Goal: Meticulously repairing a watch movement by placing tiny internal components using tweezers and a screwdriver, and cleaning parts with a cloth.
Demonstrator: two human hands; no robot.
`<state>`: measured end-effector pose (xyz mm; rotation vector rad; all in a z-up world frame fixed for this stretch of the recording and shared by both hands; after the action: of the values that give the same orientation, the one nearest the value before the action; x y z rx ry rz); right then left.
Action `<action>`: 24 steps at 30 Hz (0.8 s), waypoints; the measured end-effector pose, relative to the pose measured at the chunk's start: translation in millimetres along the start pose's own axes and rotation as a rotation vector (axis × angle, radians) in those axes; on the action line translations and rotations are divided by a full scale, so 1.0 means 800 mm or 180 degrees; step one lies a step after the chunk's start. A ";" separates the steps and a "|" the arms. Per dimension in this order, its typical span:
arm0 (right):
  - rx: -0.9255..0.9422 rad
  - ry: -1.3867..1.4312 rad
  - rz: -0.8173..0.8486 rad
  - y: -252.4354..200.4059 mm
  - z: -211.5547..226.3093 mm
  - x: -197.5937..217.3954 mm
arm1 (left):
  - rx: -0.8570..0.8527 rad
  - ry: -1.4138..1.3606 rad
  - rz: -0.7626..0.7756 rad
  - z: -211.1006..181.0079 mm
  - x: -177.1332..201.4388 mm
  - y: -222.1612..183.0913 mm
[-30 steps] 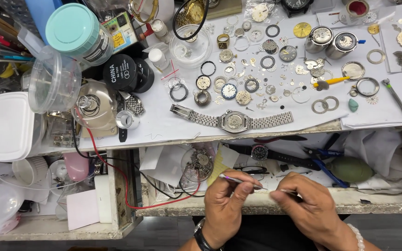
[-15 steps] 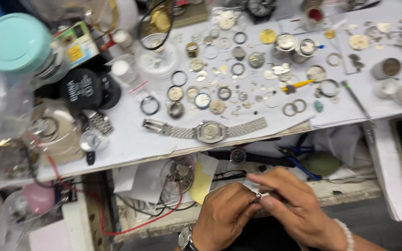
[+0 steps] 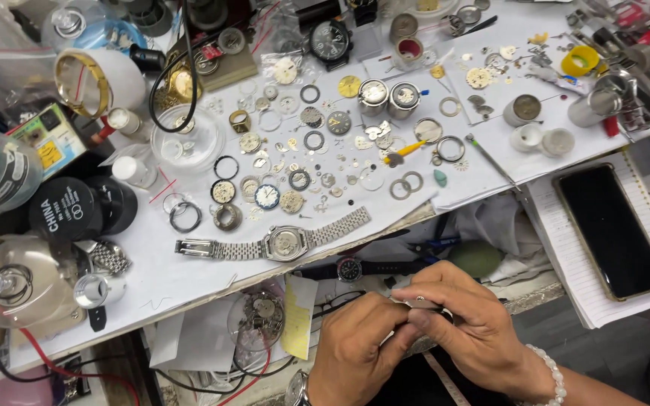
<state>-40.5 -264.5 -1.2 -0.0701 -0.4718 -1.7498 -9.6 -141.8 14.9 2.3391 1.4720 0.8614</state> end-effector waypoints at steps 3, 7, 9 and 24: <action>0.0142 -0.0037 -0.0426 -0.004 -0.001 0.034 | 0.0064 -0.0185 0.0017 0.002 0.000 0.001; -0.0077 0.0683 -0.0951 -0.015 -0.035 0.091 | 0.0203 -0.0070 -0.0216 0.020 0.011 -0.024; -0.0402 0.0319 -0.1836 -0.018 -0.034 0.123 | 0.0413 0.0056 -0.0399 0.033 0.026 -0.040; 0.0826 -0.0241 -0.0401 -0.007 0.045 -0.004 | -0.0025 -0.0088 -0.0828 -0.019 0.092 -0.028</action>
<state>-52.9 -248.1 29.5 0.0796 -0.7692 -1.7988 -11.9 -67.6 41.3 2.0826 1.7085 0.7604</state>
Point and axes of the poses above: each hand's wrist, its own y-axis towards the middle knuckle, its own x-axis out of the back of the hand, z = x × y, the point moved 10 cm from there along y, towards the middle knuckle, and after that the axes turned 6 degrees about -z, right-handed, at the moved point
